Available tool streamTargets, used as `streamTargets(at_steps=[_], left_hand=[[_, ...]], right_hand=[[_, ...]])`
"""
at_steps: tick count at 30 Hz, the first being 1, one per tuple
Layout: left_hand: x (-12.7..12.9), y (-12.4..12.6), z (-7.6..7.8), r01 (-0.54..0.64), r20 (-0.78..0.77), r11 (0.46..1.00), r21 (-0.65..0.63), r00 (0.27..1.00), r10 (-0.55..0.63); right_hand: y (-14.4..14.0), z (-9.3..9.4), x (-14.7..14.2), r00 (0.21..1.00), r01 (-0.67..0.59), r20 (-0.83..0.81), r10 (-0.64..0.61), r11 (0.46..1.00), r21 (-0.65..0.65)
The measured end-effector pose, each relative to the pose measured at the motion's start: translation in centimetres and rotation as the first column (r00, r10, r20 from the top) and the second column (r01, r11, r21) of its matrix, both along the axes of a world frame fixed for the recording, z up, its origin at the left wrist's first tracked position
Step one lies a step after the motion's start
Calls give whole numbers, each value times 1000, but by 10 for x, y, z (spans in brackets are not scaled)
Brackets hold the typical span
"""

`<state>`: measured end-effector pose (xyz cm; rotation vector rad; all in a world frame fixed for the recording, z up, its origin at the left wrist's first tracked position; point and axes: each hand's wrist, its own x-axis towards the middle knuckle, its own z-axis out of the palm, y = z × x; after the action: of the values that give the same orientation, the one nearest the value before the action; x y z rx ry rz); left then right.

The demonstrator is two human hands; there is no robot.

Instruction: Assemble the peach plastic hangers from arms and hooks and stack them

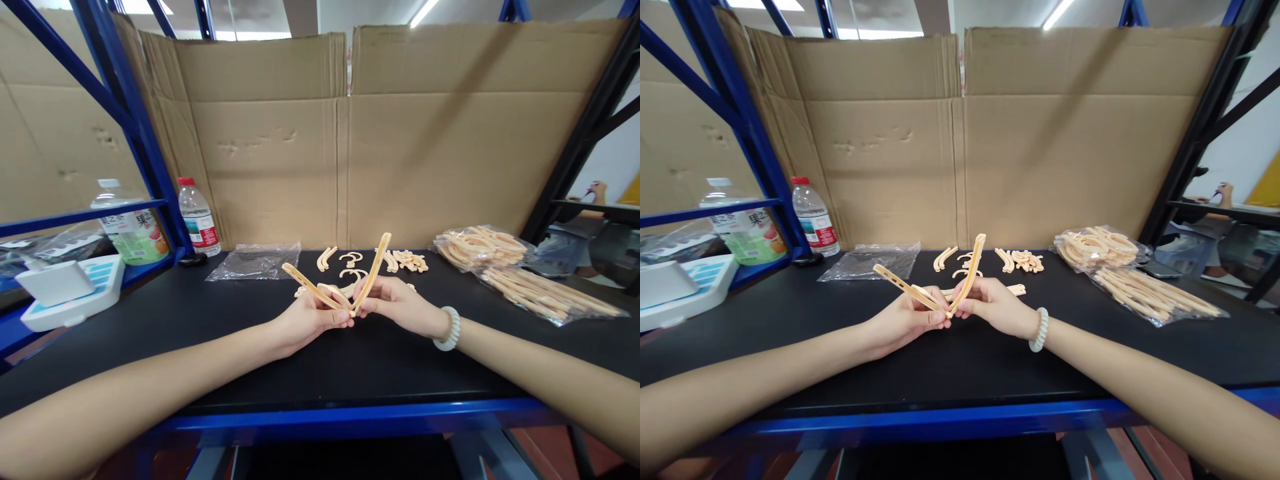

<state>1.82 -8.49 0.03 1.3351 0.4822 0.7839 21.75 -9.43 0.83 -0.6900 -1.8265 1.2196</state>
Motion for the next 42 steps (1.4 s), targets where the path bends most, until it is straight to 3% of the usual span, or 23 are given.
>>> streamTargets(at_steps=[11,33,42], left_hand=[[2,-1,0,3,-7,1000,17,1000,-3],[8,-10,-3,-219,29,975,49,976,218],[9,-11,-1,-232,42,972,24,972,231]], right_hand=[[-3,2,0,1000,-28,13,28,999,15],[-17,-8,-11,983,185,-7,-186,972,144],[-14,-10,-15,961,274,-17,-275,951,143]])
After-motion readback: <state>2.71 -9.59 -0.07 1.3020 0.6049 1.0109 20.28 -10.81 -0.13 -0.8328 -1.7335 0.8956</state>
